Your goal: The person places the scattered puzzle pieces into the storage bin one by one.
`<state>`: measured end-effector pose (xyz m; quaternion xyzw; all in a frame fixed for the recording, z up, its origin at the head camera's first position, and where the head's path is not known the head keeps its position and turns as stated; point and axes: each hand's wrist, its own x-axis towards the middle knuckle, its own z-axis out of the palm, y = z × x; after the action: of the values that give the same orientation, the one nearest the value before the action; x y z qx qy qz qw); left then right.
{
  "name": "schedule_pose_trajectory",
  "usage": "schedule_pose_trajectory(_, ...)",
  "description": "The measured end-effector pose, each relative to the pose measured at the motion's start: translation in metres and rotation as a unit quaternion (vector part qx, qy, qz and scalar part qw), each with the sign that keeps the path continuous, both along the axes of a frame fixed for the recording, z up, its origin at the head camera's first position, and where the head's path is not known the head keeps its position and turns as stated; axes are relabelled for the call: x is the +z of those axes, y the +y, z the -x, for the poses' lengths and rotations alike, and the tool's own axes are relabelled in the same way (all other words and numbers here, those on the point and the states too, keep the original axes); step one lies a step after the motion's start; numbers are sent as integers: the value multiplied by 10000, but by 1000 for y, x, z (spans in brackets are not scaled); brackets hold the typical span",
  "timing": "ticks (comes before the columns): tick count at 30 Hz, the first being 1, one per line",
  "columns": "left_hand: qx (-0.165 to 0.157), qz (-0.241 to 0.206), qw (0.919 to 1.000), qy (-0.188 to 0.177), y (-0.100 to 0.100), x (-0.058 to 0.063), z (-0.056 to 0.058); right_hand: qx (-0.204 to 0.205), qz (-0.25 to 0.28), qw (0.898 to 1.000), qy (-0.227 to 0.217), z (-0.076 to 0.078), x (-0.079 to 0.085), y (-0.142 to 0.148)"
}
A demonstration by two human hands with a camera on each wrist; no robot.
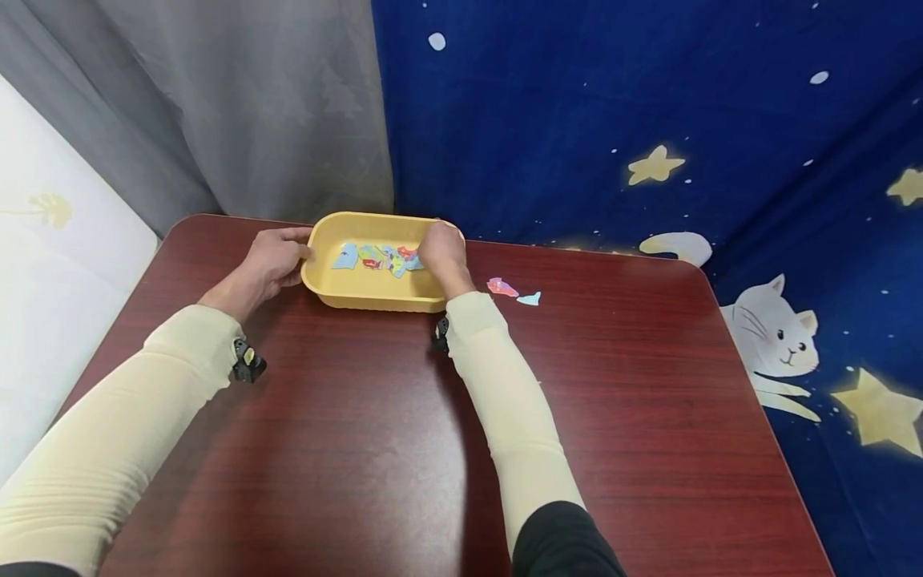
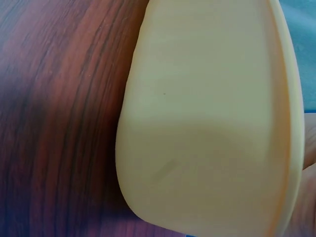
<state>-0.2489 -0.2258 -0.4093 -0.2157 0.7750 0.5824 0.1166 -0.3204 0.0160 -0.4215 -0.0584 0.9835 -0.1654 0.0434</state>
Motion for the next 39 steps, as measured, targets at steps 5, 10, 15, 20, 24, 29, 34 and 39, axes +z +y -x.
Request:
schedule_pose_trajectory(5, -6, -16, 10000, 12, 1, -1, 0, 26, -230, 9996, 143, 1, -4, -1)
schedule_pose_trajectory(10, -5, -27, 10000, 2, 2, -3, 0, 8, -455, 9989, 128, 0, -4, -1)
schedule_pose_trajectory(15, -8, -38, 10000, -13, 2, -2, 0, -243, -166, 9996, -32, -3, 2, 1)
schedule_pose_trajectory(20, -22, -39, 10000, 33, 2, -1, 1, -693, 434, 9965, -165, -5, 18, 7)
schedule_pose_trajectory(24, -22, -15, 10000, 45, 1, -2, 1, -822, 606, 9947, -78, -4, 30, 15)
schedule_pose_trajectory(29, 48, -5, 10000, 55, 1, -3, 1, -1063, 983, 9893, -167, 0, 42, 31)
schedule_pose_trajectory(34, 89, 11, 9999, 70, 1, -4, 1, -1409, 1590, 9763, -405, -1, 49, 52)
schedule_pose_trajectory(39, 82, 10, 9999, 79, 1, -3, 1, -1545, 2002, 9662, -510, -5, 53, 73)
